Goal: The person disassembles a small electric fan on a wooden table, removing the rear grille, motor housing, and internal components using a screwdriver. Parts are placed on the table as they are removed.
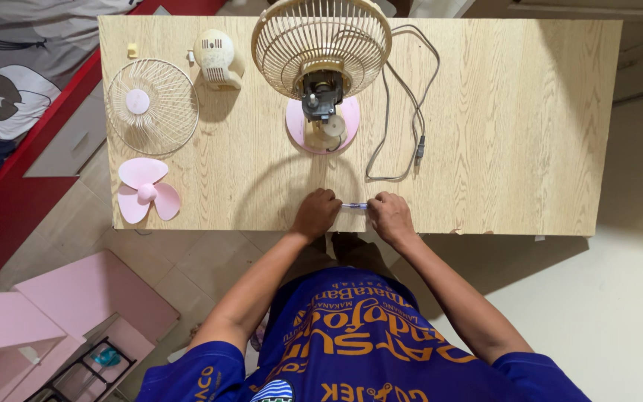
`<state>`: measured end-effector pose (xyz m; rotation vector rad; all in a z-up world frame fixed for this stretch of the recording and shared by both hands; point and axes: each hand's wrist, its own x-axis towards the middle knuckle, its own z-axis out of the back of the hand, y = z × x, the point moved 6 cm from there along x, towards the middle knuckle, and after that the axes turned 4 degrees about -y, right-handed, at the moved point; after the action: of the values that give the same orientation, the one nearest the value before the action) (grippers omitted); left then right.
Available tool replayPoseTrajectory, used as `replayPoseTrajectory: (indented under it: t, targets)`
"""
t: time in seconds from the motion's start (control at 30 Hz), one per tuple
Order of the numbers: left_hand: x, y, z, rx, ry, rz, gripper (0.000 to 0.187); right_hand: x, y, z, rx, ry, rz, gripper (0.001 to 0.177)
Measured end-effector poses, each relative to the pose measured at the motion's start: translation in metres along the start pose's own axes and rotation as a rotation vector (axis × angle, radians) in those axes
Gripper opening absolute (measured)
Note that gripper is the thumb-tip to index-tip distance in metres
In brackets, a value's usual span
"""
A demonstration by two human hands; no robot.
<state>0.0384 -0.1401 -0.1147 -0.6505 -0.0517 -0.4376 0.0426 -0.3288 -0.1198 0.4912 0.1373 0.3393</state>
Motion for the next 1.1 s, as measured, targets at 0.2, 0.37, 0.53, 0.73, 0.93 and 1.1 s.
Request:
replayPoseTrajectory:
  t: [0.2,0.37,0.53,0.73,0.93,1.1]
  targets:
    - [0.015,0.002,0.017,-0.090,-0.003,0.042,0.009,0.016,0.017,0.036,0.083,-0.089,0.022,0.017]
    - [0.040,-0.007,0.052,-0.101,-0.029,0.095,0.012,0.036,0.035,0.084,0.242,-0.159,-0.002,0.018]
    - [0.062,-0.032,0.118,-0.080,-0.198,0.019,0.012,0.053,0.058,0.133,0.348,-0.220,-0.022,0.019]
    - [0.081,-0.049,0.176,-0.084,-0.282,0.000,0.013,0.069,0.085,0.168,0.463,-0.304,0.059,0.020]
    - [0.089,-0.049,0.198,-0.088,-0.321,-0.003,0.016,0.079,0.087,0.167,0.489,-0.303,0.031,0.023]
    - [0.094,-0.045,0.210,-0.215,-0.363,0.026,0.015,0.084,0.068,0.150,0.966,-0.217,-0.176,0.026]
